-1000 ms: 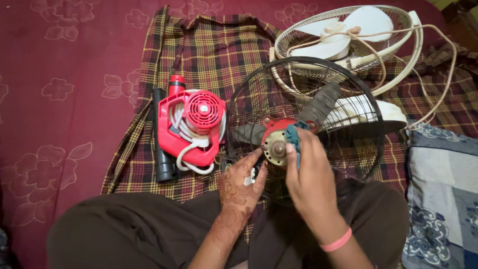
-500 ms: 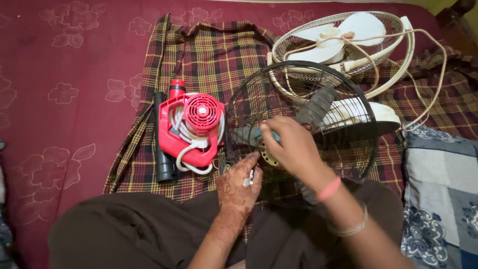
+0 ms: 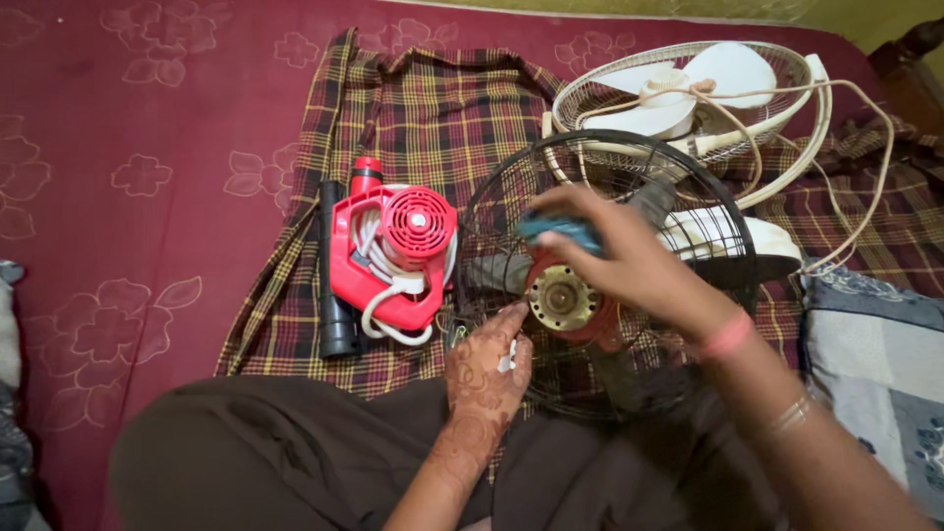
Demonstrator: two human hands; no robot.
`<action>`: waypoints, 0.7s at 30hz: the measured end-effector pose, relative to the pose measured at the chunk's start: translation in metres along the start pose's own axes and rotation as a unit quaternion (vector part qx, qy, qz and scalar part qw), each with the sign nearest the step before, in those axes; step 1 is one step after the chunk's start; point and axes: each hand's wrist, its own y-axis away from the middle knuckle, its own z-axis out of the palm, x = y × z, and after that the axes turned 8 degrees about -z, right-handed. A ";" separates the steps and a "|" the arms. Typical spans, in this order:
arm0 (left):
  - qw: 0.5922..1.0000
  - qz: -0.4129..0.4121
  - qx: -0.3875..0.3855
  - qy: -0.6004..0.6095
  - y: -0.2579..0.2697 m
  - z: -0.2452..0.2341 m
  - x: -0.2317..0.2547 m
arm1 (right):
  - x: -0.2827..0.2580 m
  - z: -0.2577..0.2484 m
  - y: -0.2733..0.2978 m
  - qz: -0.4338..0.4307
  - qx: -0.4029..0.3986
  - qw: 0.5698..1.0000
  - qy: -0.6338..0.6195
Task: The person wipes the black metal cage and blades of a disassembled electric fan using a blue cloth. They clean the exterior of the fan blades and the central motor housing while sitting on a bed.
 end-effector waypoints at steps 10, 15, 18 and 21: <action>1.000 0.009 -0.003 -0.002 0.002 -0.002 -0.003 | 0.011 0.038 -0.003 0.078 -0.092 0.963 0.242; 0.999 0.032 0.018 0.027 0.001 -0.006 -0.001 | -0.002 0.042 0.020 0.080 0.030 0.974 0.210; 0.999 0.026 0.013 0.026 0.002 -0.009 0.002 | -0.012 0.045 0.039 0.058 0.112 0.968 0.215; 0.999 0.016 0.013 0.033 0.002 -0.009 0.004 | -0.020 0.059 0.058 0.063 0.171 0.947 0.265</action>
